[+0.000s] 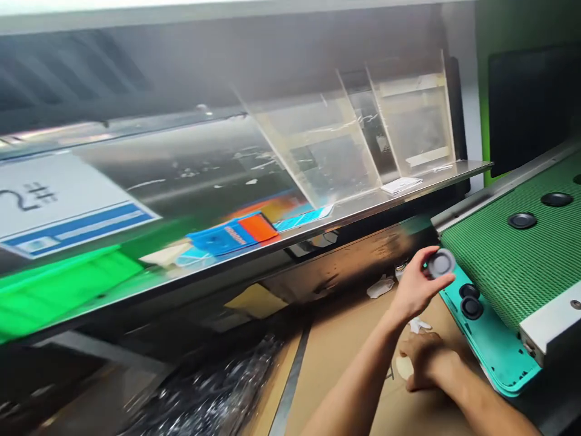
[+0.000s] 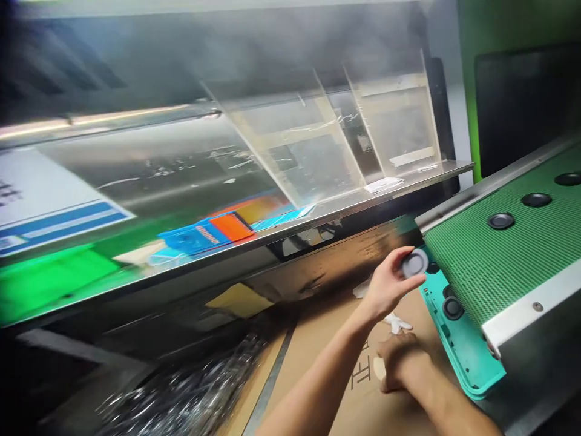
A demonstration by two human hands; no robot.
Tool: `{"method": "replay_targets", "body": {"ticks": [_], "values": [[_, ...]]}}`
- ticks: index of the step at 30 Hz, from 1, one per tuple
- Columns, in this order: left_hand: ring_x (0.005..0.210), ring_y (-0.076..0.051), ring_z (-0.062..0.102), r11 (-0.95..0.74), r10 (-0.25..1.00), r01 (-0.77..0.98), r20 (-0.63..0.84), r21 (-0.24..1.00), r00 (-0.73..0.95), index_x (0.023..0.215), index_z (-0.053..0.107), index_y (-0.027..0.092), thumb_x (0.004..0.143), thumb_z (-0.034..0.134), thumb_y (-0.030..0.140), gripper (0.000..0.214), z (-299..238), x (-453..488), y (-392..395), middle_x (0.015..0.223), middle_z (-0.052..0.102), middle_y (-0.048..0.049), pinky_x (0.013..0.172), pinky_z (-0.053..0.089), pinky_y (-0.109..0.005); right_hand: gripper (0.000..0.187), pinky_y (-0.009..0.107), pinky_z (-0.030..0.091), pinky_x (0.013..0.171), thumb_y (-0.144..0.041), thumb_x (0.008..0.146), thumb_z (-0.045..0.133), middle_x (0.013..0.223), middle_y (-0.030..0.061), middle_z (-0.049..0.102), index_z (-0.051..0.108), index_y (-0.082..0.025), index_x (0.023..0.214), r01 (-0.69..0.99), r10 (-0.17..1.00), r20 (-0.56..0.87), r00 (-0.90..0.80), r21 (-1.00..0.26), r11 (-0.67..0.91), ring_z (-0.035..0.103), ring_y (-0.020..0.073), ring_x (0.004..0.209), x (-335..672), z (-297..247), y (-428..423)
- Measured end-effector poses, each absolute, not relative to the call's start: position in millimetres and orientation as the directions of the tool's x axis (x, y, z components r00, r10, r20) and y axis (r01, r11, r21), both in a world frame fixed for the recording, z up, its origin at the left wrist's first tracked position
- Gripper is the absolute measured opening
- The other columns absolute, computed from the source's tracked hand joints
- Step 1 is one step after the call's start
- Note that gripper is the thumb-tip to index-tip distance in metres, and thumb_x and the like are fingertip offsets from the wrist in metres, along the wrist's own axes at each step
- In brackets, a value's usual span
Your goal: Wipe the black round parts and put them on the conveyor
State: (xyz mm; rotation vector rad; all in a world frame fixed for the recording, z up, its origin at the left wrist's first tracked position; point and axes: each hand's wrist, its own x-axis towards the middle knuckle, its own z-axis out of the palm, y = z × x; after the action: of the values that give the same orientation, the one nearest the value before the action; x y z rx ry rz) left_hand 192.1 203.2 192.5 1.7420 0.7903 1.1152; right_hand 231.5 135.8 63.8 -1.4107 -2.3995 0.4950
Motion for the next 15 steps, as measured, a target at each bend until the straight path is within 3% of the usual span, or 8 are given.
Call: {"method": "replay_targets", "body": {"ticks": [3,5,7,9,12,15], "values": [[0.108,-0.021,0.061,-0.122,0.981,-0.120,0.138,0.985,0.138,0.124,0.059,0.022,0.059,0.088,0.026,0.071,145,92,185,0.125,0.062,-0.0086,0.090,0.050,-0.031,0.029,0.037,0.050,0.077,-0.024,0.063,0.073,0.094,0.0115,0.071,0.073,-0.020,0.092,0.800,0.875,0.033,-0.482,-0.391,0.455,0.065,0.0298,0.090,231,75,138],[0.103,-0.021,0.062,0.023,1.000,-0.155,-0.025,0.988,-0.013,0.122,0.061,0.023,0.055,0.090,0.025,0.072,106,37,172,0.123,0.063,-0.0080,0.087,0.050,-0.030,0.023,0.037,0.049,0.084,-0.026,0.071,0.069,0.097,0.0097,0.070,0.072,-0.021,0.094,0.755,0.878,0.145,-0.455,-0.460,0.467,0.064,0.0275,0.094,226,77,141],[0.106,-0.022,0.062,0.067,0.994,-0.198,-0.083,0.978,-0.073,0.118,0.063,0.021,0.051,0.092,0.023,0.074,71,1,158,0.121,0.064,-0.0088,0.091,0.048,-0.031,0.031,0.037,0.048,0.089,-0.031,0.079,0.065,0.105,0.0079,0.068,0.069,-0.024,0.109,0.673,0.881,0.296,-0.368,-0.569,0.472,0.063,0.0251,0.100,216,76,142],[0.109,-0.023,0.062,0.077,0.995,-0.238,-0.090,0.968,-0.046,0.118,0.065,0.022,0.050,0.093,0.022,0.073,47,-13,147,0.121,0.066,-0.0091,0.095,0.047,-0.033,0.038,0.036,0.048,0.092,-0.034,0.085,0.061,0.111,0.0070,0.066,0.063,-0.027,0.123,0.596,0.880,0.405,-0.250,-0.651,0.469,0.062,0.0231,0.103,203,73,141],[0.111,-0.023,0.061,0.084,0.995,-0.348,-0.059,0.934,0.083,0.121,0.064,0.024,0.055,0.092,0.018,0.072,37,-10,135,0.124,0.065,-0.0089,0.098,0.045,-0.033,0.034,0.035,0.050,0.088,-0.036,0.089,0.060,0.107,0.0068,0.065,0.064,-0.027,0.122,0.567,0.864,0.466,-0.194,-0.665,0.486,0.062,0.0218,0.098,180,65,137],[0.096,-0.017,0.063,0.144,0.982,-0.518,-0.057,0.843,0.179,0.124,0.063,0.023,0.059,0.090,0.016,0.072,46,-6,130,0.117,0.066,-0.0076,0.086,0.047,-0.027,0.033,0.035,0.052,0.084,-0.036,0.091,0.060,0.104,0.0079,0.063,0.065,-0.025,0.121,0.576,0.829,0.512,-0.226,-0.616,0.538,0.062,0.0212,0.094,166,55,133]]}}
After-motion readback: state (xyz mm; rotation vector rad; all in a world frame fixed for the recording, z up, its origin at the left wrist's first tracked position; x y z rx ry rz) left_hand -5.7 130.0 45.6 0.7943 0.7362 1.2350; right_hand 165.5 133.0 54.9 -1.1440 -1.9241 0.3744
